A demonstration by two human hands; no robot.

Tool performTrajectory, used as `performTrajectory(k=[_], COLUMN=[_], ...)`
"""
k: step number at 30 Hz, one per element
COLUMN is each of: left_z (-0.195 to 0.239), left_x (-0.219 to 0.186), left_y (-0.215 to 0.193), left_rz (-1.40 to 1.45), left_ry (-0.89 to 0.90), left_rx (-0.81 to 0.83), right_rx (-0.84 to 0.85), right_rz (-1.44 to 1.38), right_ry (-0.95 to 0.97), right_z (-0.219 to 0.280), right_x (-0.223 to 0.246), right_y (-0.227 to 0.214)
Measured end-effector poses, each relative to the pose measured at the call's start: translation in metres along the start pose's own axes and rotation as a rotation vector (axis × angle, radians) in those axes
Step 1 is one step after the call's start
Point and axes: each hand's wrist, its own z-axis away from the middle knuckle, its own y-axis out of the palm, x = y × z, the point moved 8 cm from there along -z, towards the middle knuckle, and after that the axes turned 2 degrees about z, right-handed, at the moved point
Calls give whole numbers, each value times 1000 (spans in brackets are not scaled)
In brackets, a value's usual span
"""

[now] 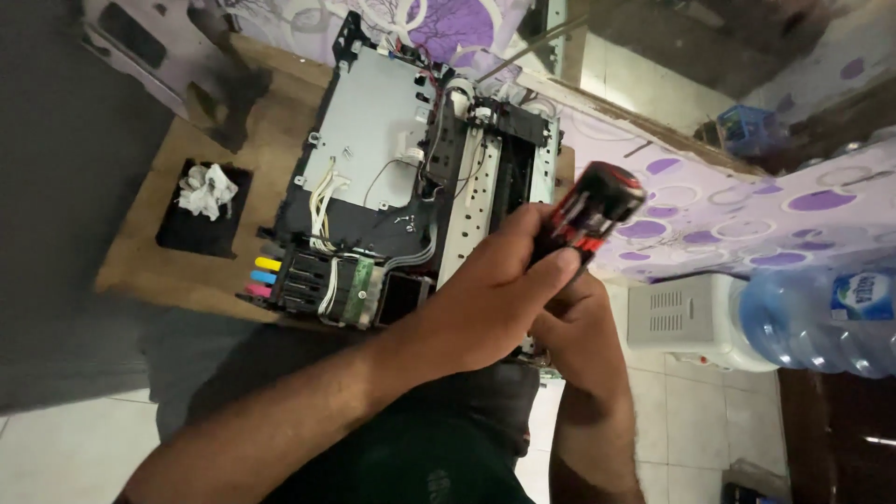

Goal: The person uses a screwdriver to remove screws from the internal frame of a disassembled printer. They then use their hands to detach and remove a metal component from the printer's chassis.

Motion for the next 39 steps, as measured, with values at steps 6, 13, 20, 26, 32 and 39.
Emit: performTrajectory(k=[6, 13, 20, 26, 32, 39], left_z=[-22, -45, -52, -56, -57, -25], left_x=[5, 6, 4, 9, 23, 50], left_y=[5, 2, -7, -11, -12, -48], left_rz=[-88, -272, -439, -525, -545, -1249], left_ry=[-93, -50, -42, 48, 74, 129], left_rx=[103, 210, 234, 110, 154, 320], right_rx=[2, 19, 27, 40, 57, -8], right_rz=[-65, -124, -206, -252, -302, -208], right_ry=[25, 46, 60, 62, 62, 198], right_z=[-9, -18, -28, -27, -29, -32], right_x=[-11, -22, -31, -35, -37, -45], right_y=[1, 7, 13, 5, 10, 18])
